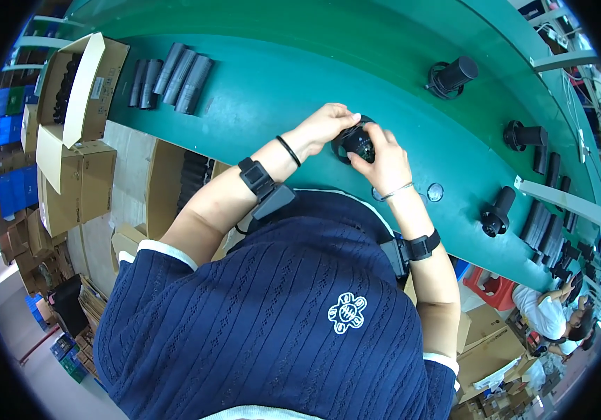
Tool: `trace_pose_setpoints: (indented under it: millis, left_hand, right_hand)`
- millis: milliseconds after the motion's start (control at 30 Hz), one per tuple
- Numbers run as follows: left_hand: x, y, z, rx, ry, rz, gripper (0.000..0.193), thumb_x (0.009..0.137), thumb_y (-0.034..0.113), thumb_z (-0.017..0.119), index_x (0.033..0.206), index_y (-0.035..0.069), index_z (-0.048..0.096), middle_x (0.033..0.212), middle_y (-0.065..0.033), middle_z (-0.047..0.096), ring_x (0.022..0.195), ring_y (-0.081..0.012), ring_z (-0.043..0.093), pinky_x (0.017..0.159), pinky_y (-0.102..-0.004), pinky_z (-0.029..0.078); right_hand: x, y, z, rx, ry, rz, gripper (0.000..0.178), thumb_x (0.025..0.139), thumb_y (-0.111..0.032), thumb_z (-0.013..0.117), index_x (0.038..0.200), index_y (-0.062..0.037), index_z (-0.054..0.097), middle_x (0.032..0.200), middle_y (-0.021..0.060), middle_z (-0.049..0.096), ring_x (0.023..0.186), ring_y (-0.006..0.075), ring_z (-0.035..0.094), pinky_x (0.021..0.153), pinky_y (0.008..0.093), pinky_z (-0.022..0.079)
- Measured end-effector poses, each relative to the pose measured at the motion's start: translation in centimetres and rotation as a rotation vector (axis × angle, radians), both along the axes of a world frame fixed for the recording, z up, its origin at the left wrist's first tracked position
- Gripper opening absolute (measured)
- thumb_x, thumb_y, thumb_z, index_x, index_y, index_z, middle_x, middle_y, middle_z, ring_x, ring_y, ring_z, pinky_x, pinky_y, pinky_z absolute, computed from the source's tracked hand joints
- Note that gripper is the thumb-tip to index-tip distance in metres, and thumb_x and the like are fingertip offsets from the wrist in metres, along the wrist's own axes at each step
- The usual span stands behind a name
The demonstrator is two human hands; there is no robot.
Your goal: The person removes a cardboard divider from a box, takes out black cylinders, and places them on a conveyor belt. They fit plastic caps onto the cylinders, insert them into black housings, and place the assembled units into a different box.
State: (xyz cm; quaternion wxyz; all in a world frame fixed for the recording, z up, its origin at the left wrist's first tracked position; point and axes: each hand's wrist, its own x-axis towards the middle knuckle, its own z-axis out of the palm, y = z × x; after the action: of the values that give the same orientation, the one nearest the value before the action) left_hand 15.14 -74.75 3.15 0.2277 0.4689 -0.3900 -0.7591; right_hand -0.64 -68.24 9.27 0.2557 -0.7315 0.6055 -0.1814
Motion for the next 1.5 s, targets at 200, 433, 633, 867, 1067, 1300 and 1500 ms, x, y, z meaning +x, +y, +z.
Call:
trace_pose_setpoints:
  millis: [200,433,633,867,1067,1300,1500]
  left_hand:
    - [-0.9,-2.9,-1.5,0.076,-0.093,-0.147,0.04,0.091,0.031,0.056,0.102,-0.007,0.062,0.106,-0.0196,0.059,0.097,-0.0246,0.055,0.08,-0.0384,0.044]
    - [-0.6,-4.4,-1.8,0.014,-0.227,-0.406,0.049,0.094,0.034,0.051,0.117,-0.009,0.053,0.129,-0.0236,0.045,0.115,-0.0303,0.046,0.092,-0.0413,0.038]
    - [-0.3,-4.5,0.7,0.089,-0.148,-0.362,0.036,0.094,0.032,0.053,0.098,-0.003,0.062,0.096,-0.0111,0.059,0.089,-0.0188,0.048,0.081,-0.0346,0.036]
    - [0.1,-5.4,1.2,0.113,-0.137,-0.411,0.032,0.093,0.027,0.052,0.102,-0.002,0.061,0.104,-0.0123,0.061,0.095,-0.0197,0.054,0.082,-0.0344,0.04]
    - [-0.1,-5.5,1.2,0.108,-0.145,-0.432,0.028,0.091,0.027,0.056,0.097,0.001,0.062,0.098,-0.01,0.062,0.09,-0.0186,0.055,0.079,-0.0338,0.042]
    - [-0.1,-5.8,1.2,0.159,-0.099,-0.417,0.023,0.09,0.025,0.057,0.093,0.002,0.063,0.094,-0.0082,0.063,0.084,-0.0173,0.058,0.075,-0.0328,0.044]
    - [0.0,-6.0,0.5,0.161,-0.092,-0.411,0.023,0.09,0.024,0.058,0.092,0.002,0.063,0.092,-0.0083,0.063,0.082,-0.0172,0.058,0.073,-0.0325,0.045]
  right_hand:
    - [0.2,-0.2,1.4,-0.115,0.381,0.31,0.038,0.074,-0.019,0.068,0.11,-0.0253,0.059,0.103,0.0111,0.048,0.086,0.0283,0.058,0.065,0.0361,0.053]
    - [0.1,-1.0,1.8,-0.093,0.507,0.479,0.043,0.073,-0.018,0.067,0.114,-0.0297,0.058,0.1,0.0114,0.047,0.082,0.0275,0.057,0.059,0.0354,0.054]
    - [0.4,-1.7,1.8,-0.044,0.542,0.524,0.044,0.073,-0.018,0.067,0.115,-0.0286,0.057,0.097,0.0103,0.046,0.08,0.0267,0.057,0.059,0.0354,0.054]
    - [0.5,-1.9,1.9,-0.061,0.506,0.516,0.041,0.074,-0.018,0.067,0.113,-0.0258,0.057,0.097,0.01,0.046,0.078,0.0261,0.057,0.059,0.0351,0.054]
    - [0.5,-1.9,1.9,-0.075,0.525,0.53,0.044,0.074,-0.02,0.068,0.115,-0.0264,0.056,0.096,0.0094,0.046,0.077,0.0252,0.058,0.059,0.0345,0.054]
    - [0.1,-2.0,1.5,-0.079,0.522,0.54,0.043,0.074,-0.02,0.068,0.114,-0.0251,0.056,0.094,0.0099,0.046,0.075,0.0247,0.058,0.058,0.034,0.053]
    - [0.4,-2.0,1.2,-0.092,0.514,0.542,0.043,0.072,-0.018,0.067,0.113,-0.0244,0.058,0.096,0.0101,0.047,0.076,0.025,0.058,0.058,0.0336,0.054]
